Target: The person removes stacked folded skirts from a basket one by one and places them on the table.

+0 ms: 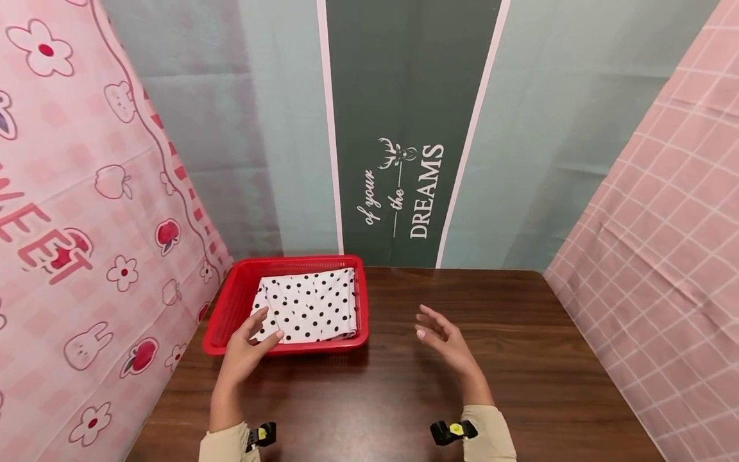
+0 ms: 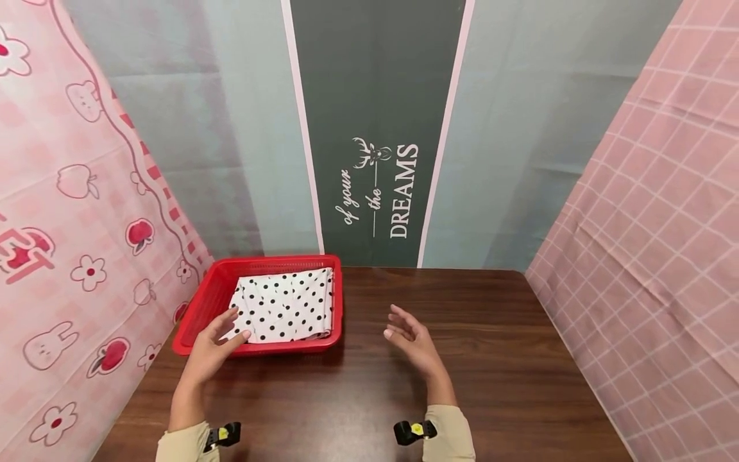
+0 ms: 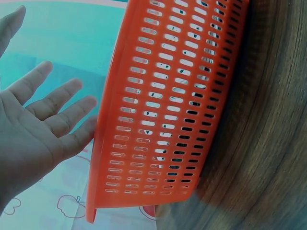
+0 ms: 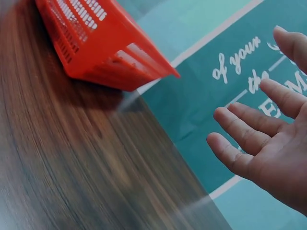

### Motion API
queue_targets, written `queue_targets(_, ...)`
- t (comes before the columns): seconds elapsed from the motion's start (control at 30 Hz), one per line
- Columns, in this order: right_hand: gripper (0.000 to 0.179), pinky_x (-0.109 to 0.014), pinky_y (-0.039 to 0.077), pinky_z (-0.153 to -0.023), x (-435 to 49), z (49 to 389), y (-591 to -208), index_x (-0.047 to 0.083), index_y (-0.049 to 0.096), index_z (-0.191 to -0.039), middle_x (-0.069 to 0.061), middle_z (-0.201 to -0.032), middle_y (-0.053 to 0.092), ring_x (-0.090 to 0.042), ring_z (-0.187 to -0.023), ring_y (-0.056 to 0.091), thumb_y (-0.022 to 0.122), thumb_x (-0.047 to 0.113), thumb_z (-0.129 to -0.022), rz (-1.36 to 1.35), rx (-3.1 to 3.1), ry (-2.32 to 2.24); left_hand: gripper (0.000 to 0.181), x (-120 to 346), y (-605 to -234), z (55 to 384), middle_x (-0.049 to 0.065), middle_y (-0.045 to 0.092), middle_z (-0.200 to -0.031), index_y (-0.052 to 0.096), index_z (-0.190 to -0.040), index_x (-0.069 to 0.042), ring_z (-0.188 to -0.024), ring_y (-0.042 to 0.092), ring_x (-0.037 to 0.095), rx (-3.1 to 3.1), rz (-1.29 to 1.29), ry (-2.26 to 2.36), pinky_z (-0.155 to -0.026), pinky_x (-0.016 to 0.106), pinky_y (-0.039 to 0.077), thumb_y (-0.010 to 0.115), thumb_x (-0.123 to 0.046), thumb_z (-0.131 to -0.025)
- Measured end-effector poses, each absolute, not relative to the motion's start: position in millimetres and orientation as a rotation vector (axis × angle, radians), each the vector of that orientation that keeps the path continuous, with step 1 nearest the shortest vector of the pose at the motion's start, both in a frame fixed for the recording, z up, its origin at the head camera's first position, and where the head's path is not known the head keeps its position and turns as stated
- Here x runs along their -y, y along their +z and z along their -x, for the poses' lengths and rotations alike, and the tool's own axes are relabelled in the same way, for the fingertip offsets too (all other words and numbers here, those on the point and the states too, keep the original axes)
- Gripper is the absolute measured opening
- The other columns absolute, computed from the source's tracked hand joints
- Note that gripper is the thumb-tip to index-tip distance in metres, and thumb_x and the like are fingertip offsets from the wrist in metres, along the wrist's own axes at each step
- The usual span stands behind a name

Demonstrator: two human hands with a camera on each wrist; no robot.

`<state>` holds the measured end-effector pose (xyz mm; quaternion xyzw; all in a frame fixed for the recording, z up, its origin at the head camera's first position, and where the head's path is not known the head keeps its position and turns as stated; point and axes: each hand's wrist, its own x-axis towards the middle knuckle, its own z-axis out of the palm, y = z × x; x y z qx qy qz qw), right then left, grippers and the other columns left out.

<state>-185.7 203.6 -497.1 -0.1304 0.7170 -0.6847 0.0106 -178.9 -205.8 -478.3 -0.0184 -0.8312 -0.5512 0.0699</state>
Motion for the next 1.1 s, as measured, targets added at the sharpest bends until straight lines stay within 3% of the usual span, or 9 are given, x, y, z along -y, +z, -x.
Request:
queue_targets(0.37, 0.054, -0.038, 0.045, -0.089, -185.8, 200.8, -492.0, 0.013, 0.044, -0.138, -0.017, -0.132, 0.047, -0.032, -0.115, 0.052, 0.064, 0.014, -0.089, 0.407, -2.231, -2.047, 0.068, 212.6, -477.4, 188.7, 0.021, 0.040, -0.138, 0.039, -0.139, -0.004, -0.125, 0.036, 0.041, 2.566, 0.042, -1.639, -0.097, 0.056, 0.032, 0.070, -0.028, -0.083)
queue_targets(0.8, 0.052, -0.048, 0.044, -0.088, -153.0, 212.6, -470.6, 0.001, 0.038, -0.139, -0.025, -0.132, 0.044, -0.038, -0.114, 0.050, 0.058, 0.007, -0.091, 0.464, -2.128, -1.997, 0.071, 218.3, -474.2, 197.5, 0.023, 0.040, -0.138, 0.038, -0.140, -0.003, -0.126, 0.035, 0.041, 2.648, -0.032, -1.549, -0.097, 0.053, 0.034, 0.069, -0.033, -0.084)
queue_targets(1.1, 0.057, -0.046, 0.043, -0.090, -125.6, 222.9, -451.9, 0.001, 0.034, -0.141, -0.027, -0.135, 0.040, -0.037, -0.119, 0.046, 0.058, 0.012, -0.090, 0.482, -2.067, -1.932, 0.068, 222.2, -464.5, 207.3, 0.026, 0.038, -0.137, 0.036, -0.142, -0.005, -0.124, 0.035, 0.046, 2.686, 0.020, -1.497, -0.095, 0.054, 0.036, 0.066, -0.032, -0.086)
